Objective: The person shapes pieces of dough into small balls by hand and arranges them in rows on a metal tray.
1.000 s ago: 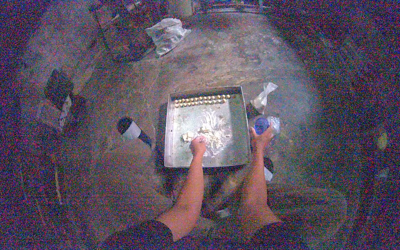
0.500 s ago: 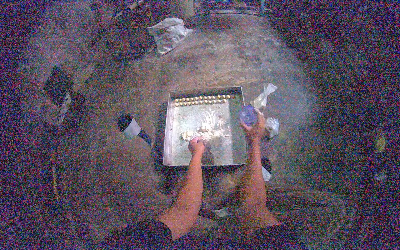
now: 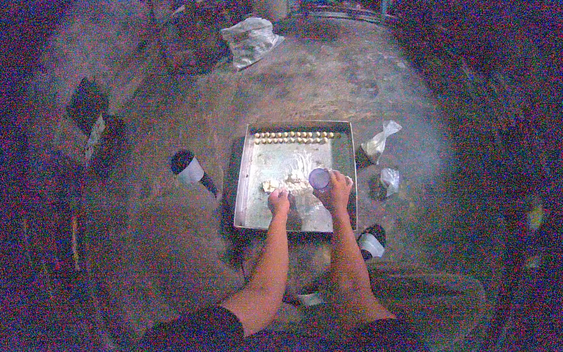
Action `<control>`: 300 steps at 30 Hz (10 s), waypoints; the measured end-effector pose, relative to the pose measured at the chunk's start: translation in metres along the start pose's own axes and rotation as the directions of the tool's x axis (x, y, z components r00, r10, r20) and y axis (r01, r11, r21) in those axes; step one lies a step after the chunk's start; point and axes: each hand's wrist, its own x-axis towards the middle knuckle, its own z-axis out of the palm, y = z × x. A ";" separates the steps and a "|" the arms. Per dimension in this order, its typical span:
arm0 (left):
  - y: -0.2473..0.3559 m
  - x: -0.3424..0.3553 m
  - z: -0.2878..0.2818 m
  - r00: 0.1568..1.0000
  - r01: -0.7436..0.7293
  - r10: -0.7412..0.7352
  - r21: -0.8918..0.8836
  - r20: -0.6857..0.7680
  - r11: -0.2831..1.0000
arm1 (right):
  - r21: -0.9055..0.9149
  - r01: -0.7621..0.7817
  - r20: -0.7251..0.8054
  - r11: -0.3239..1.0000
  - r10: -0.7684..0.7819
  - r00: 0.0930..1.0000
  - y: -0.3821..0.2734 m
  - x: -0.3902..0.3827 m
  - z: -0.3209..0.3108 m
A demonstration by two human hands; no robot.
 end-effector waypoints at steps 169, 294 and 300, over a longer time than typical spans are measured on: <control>0.029 0.001 0.028 0.901 -0.429 0.415 0.106 0.130 0.897 | 0.196 -0.187 0.248 0.963 0.136 0.959 0.018 0.000 0.082; 0.016 -0.004 0.019 0.945 -0.321 0.277 0.324 0.176 0.890 | 0.030 0.248 0.506 0.968 -0.229 0.832 0.015 -0.006 0.099; 0.014 0.011 0.015 0.837 -0.493 0.547 0.391 -0.032 0.777 | 0.242 -0.036 0.258 0.970 -0.028 0.966 0.031 -0.005 0.092</control>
